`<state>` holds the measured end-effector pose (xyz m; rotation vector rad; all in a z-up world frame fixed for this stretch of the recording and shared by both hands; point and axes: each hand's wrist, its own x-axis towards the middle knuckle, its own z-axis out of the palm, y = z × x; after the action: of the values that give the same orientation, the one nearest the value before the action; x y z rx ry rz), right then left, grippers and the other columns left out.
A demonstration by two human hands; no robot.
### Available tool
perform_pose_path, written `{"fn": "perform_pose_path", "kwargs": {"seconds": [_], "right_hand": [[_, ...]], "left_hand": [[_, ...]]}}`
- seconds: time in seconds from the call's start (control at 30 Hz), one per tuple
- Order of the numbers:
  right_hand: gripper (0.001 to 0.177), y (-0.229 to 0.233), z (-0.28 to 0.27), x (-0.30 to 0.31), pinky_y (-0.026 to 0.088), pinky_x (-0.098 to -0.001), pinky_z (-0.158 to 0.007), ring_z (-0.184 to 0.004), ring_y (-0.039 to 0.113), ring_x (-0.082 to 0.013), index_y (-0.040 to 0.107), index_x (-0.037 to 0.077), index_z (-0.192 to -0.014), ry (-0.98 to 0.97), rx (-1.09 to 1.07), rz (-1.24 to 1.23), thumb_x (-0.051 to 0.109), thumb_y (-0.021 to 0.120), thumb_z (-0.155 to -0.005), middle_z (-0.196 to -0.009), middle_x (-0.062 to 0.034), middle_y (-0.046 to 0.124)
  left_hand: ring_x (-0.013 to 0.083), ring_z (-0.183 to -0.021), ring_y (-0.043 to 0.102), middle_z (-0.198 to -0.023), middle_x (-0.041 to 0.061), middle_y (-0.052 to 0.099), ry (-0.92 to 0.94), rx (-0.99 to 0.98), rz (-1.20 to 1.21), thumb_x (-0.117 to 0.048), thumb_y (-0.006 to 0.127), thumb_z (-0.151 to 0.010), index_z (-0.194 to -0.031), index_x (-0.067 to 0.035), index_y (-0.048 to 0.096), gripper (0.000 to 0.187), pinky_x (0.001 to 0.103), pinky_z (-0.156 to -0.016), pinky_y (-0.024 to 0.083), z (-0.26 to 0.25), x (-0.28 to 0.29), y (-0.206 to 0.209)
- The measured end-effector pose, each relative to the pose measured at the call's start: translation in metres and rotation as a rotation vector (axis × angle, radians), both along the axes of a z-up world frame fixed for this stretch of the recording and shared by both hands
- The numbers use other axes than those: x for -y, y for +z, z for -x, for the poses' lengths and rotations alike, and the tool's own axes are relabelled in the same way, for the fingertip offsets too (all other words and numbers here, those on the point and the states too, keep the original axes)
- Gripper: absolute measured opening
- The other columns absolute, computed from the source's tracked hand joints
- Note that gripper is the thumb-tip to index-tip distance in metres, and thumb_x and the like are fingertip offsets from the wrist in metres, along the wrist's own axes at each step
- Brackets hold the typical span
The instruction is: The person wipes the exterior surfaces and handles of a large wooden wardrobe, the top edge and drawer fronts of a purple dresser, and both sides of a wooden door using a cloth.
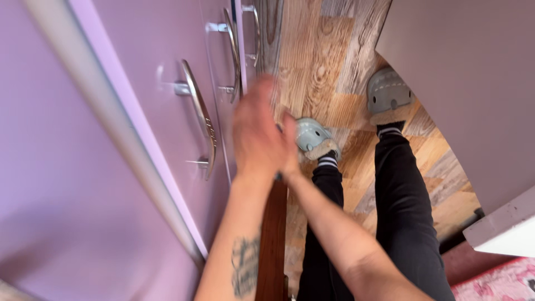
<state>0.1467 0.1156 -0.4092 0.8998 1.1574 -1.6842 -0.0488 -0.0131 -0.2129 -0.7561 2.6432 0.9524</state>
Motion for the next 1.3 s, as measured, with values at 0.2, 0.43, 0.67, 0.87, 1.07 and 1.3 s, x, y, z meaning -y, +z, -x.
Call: {"fn": "perform_pose_path", "kwargs": {"seconds": [0.2,0.43,0.67,0.87,1.07,1.3], "right_hand": [[0.042,-0.049,0.049,0.031,0.047,-0.0368,-0.109,-0.121,0.059,-0.0215,0.055,-0.001,-0.143,0.305,-0.202,0.0,0.022,0.049,-0.108,-0.139,-0.0204,0.062],[0.052,-0.059,0.055,0.049,0.028,-0.031,-0.125,-0.148,0.038,-0.0202,0.036,0.005,-0.157,0.264,-0.477,0.376,0.019,0.049,-0.109,-0.159,-0.01,0.042],[0.044,-0.107,0.129,0.064,0.055,-0.0362,-0.104,-0.122,0.066,-0.0266,0.054,0.01,-0.146,0.488,-0.403,-0.183,0.016,0.056,-0.102,-0.136,-0.0145,0.066],[0.055,-0.133,0.193,0.082,0.059,-0.038,-0.078,-0.093,0.067,-0.0257,0.044,0.018,-0.149,0.011,0.136,0.242,0.016,0.05,-0.095,-0.119,-0.0139,0.065],[0.056,-0.153,0.208,0.089,0.058,-0.0347,-0.077,-0.088,0.064,-0.0221,0.05,0.008,-0.146,0.067,0.171,0.382,0.014,0.052,-0.09,-0.109,-0.0109,0.062],[0.055,-0.14,0.256,0.099,0.059,-0.0299,-0.072,-0.088,0.066,-0.0178,0.059,0.013,-0.134,0.589,-0.011,0.303,0.007,0.054,-0.079,-0.105,-0.0064,0.065]], "left_hand": [[0.0437,-0.152,0.03,-0.163,0.029,0.029,0.162,0.116,0.01,0.0,0.06,-0.085,-0.155,0.008,0.025,0.079,0.05,-0.125,0.028,-0.037,0.018,-0.065],[0.0429,-0.155,0.034,-0.165,0.025,0.032,0.181,-0.021,0.059,-0.005,0.055,-0.093,-0.157,0.004,0.028,0.07,0.051,-0.131,0.029,-0.067,0.005,-0.093],[0.0434,-0.145,0.043,-0.155,0.026,0.042,0.175,0.02,0.025,-0.019,0.052,-0.1,-0.153,0.002,0.032,0.061,0.053,-0.125,0.033,-0.097,-0.005,-0.132],[0.0463,-0.142,0.043,-0.155,0.031,0.041,0.419,0.295,-0.154,-0.025,0.054,-0.098,-0.157,0.004,0.026,0.071,0.052,-0.118,0.033,-0.074,0.019,-0.189],[0.0459,-0.136,0.05,-0.151,0.032,0.045,0.445,0.364,-0.195,-0.031,0.052,-0.098,-0.157,0.003,0.025,0.074,0.049,-0.115,0.039,-0.075,0.026,-0.213],[0.0475,-0.137,0.047,-0.149,0.035,0.045,0.437,0.304,-0.182,-0.038,0.069,-0.087,-0.156,0.005,0.024,0.093,0.049,-0.114,0.037,-0.066,0.025,-0.215]]}}
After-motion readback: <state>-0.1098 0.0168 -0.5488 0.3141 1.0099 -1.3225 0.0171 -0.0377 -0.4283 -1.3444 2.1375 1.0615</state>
